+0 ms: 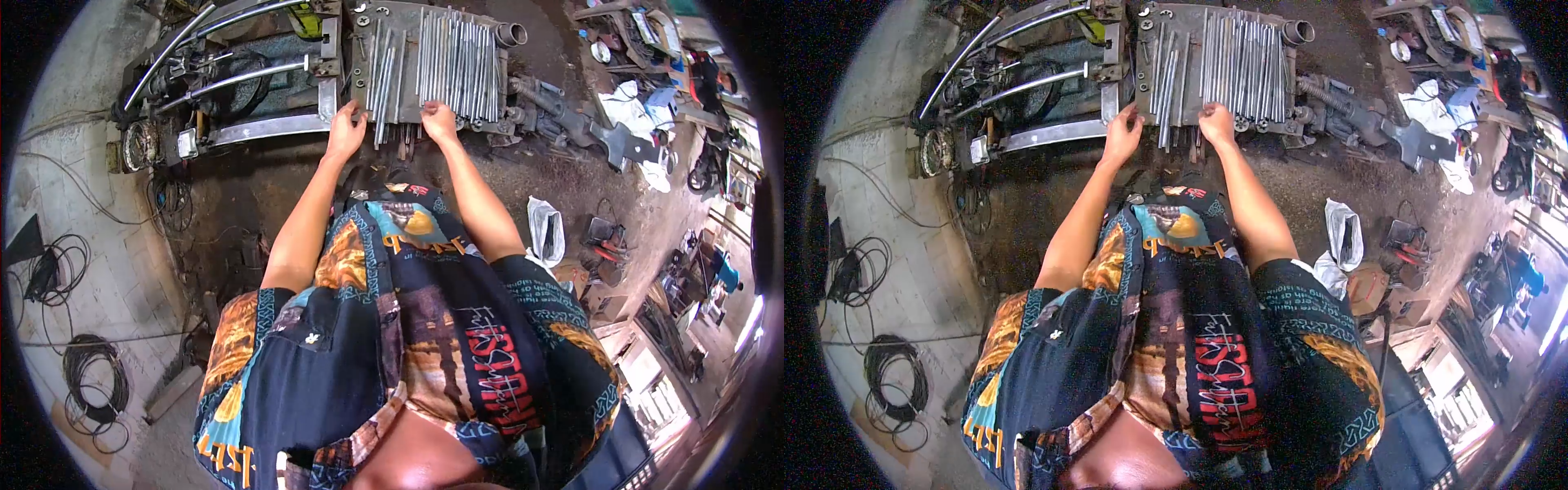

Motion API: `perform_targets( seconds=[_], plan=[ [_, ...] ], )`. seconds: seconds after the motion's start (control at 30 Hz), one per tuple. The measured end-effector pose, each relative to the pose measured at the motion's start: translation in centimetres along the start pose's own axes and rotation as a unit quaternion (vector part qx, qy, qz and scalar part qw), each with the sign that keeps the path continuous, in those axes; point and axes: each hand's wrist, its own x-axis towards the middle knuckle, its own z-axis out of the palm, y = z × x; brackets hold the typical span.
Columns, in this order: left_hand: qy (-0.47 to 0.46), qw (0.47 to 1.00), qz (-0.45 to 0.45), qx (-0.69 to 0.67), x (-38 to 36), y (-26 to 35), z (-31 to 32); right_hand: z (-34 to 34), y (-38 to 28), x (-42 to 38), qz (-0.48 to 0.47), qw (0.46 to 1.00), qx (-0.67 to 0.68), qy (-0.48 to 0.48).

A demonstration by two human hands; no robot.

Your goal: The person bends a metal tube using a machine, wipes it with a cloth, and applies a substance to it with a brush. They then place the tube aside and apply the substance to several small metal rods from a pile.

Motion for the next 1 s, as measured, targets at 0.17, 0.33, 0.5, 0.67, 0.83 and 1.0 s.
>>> perform_targets(
  seconds=[0.17,0.33,0.5,0.67,0.83,1.0],
  plan=[
    [0.007,1.000,0.006,0.024,-2.5,0.3,-2.4,0.7,-2.9,4.1,-0.049,0.997,-0.067,-0.005],
    [-0.020,0.998,-0.056,-0.022,-4.0,2.5,-4.5,1.5,-5.5,7.3,-0.077,0.987,-0.136,0.026],
    [-0.056,0.994,-0.090,-0.001,-5.1,4.2,-6.0,1.1,-5.5,7.6,-0.084,0.965,-0.246,0.021],
    [-0.062,0.996,-0.069,0.019,-5.3,4.3,-6.2,0.6,-4.2,7.0,-0.101,0.965,-0.234,0.055],
    [-0.055,0.996,-0.071,0.024,-5.1,4.7,-6.0,-0.4,-3.7,6.5,-0.050,0.967,-0.236,0.076],
    [-0.061,0.996,-0.069,0.014,-4.8,4.7,-5.3,-1.9,-2.8,8.7,0.115,0.979,-0.167,0.023]
  ],
)
